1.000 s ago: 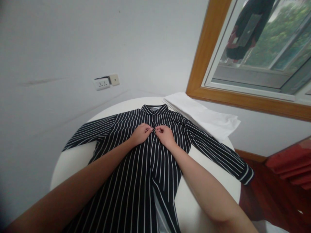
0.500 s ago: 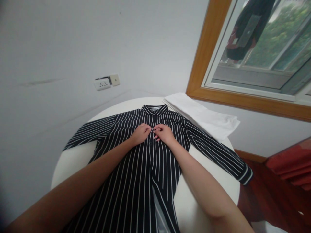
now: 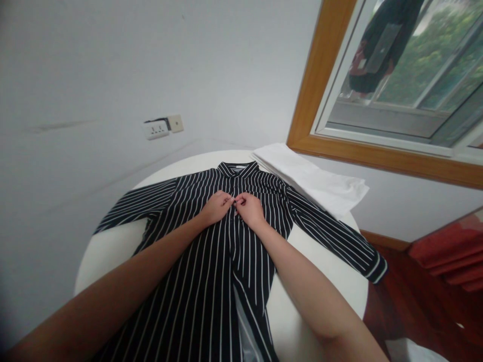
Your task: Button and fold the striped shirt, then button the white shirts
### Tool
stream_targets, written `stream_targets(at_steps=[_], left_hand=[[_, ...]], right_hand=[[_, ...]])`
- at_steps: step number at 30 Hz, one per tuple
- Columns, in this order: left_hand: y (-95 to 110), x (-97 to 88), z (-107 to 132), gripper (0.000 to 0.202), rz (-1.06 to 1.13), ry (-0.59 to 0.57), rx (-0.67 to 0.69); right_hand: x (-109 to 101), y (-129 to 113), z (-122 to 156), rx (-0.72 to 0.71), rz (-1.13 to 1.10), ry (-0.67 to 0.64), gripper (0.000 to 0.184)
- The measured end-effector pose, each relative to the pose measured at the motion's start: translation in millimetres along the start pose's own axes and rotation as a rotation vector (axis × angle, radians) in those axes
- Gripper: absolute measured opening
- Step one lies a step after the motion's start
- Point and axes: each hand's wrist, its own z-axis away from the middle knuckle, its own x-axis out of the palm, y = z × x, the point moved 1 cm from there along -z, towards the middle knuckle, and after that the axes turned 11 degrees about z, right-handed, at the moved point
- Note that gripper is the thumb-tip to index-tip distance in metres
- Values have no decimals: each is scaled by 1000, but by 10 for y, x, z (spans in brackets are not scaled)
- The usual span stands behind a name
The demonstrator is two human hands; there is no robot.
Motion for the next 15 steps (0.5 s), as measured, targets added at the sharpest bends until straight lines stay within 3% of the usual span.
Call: stream_targets(at_steps=[6, 15], left_hand=[[59, -7, 17, 22, -55, 8, -1], [22, 34, 35, 17, -68, 27, 4]], right_hand=[[29, 45, -14, 28, -47, -36, 9], [-3, 30, -22, 127, -372, -168, 10]])
